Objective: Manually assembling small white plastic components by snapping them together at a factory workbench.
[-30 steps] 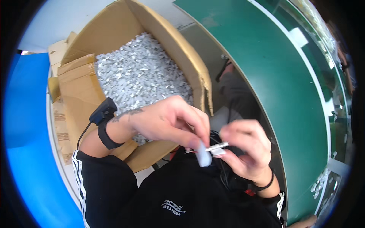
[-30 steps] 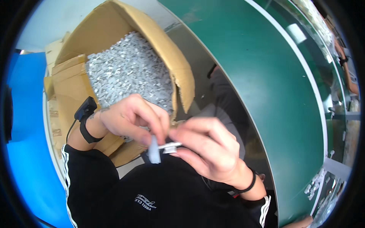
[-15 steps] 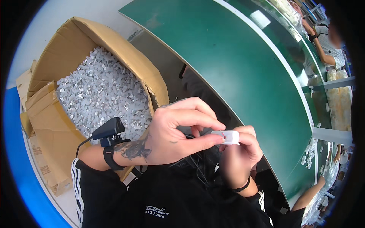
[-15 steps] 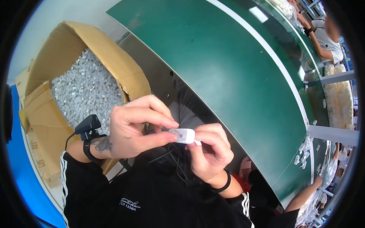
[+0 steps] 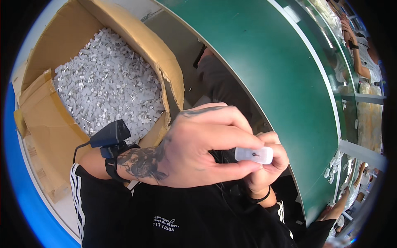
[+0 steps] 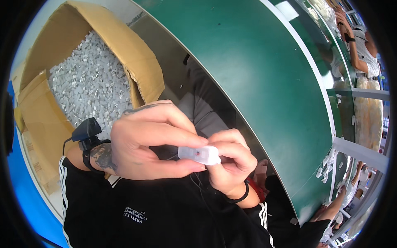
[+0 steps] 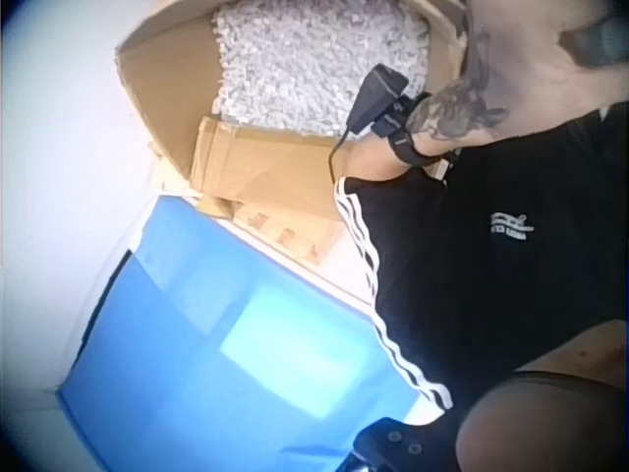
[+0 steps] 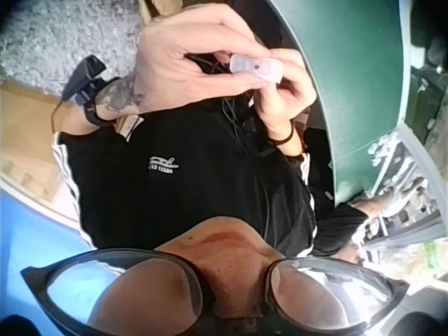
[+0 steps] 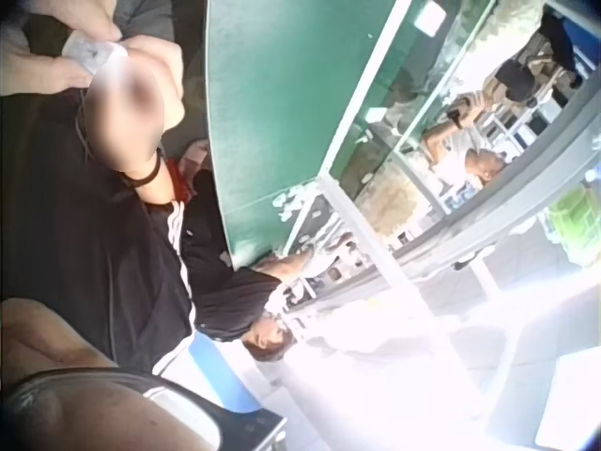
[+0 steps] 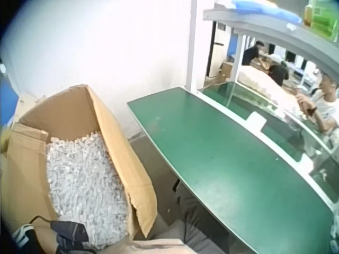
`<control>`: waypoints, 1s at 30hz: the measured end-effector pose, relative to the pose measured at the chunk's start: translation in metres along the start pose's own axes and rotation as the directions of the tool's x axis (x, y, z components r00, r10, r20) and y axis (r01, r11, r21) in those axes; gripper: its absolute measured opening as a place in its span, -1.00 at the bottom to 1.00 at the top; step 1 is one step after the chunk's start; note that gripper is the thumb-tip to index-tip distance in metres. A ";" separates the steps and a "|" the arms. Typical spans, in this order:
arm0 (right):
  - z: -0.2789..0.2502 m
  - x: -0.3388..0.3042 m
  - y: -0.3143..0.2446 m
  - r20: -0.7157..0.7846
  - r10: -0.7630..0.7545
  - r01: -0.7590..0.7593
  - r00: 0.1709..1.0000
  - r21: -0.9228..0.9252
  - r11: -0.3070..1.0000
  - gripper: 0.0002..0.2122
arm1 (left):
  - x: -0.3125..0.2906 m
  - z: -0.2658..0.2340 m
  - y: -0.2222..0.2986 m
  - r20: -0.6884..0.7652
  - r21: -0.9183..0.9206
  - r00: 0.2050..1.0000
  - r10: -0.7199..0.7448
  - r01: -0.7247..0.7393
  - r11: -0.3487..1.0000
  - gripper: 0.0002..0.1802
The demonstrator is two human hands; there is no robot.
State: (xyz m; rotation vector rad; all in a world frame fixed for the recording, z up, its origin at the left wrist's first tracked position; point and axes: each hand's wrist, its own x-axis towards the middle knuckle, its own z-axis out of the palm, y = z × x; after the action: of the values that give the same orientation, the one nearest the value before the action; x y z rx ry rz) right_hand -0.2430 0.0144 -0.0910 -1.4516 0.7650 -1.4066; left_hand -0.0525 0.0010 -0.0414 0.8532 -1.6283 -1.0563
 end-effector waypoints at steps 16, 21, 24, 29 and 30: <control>0.003 -0.007 -0.006 0.006 0.243 -0.243 0.970 0.012 0.970 -0.62 | -0.007 0.007 -0.007 -0.026 -0.044 1.000 -0.005 0.004 0.999 -0.65; 0.019 -0.005 -0.004 0.022 0.245 -0.244 0.969 0.197 0.950 -0.63 | -0.007 0.005 -0.009 -0.014 -0.091 0.998 -0.054 0.053 0.994 -0.63; 0.014 0.000 -0.005 0.077 0.273 -0.283 0.959 0.243 0.928 -0.66 | -0.010 0.002 -0.009 -0.049 -0.033 0.999 -0.022 0.021 0.999 -0.61; -0.048 0.044 -0.033 -0.292 0.262 -0.312 0.920 -0.141 0.940 -0.63 | 0.010 -0.086 -0.005 -0.071 0.300 0.997 -0.010 0.031 0.954 -0.75; -0.089 0.069 -0.031 -0.321 0.271 -0.326 0.907 -0.131 0.936 -0.64 | 0.009 -0.119 -0.011 -0.086 0.405 0.995 -0.053 0.084 0.910 -0.84</control>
State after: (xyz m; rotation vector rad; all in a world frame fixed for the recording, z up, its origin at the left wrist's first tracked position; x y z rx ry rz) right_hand -0.3246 -0.0550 -0.0449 -1.2008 1.2840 -1.3555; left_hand 0.0597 -0.0393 -0.0313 1.2176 -1.7978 -0.7262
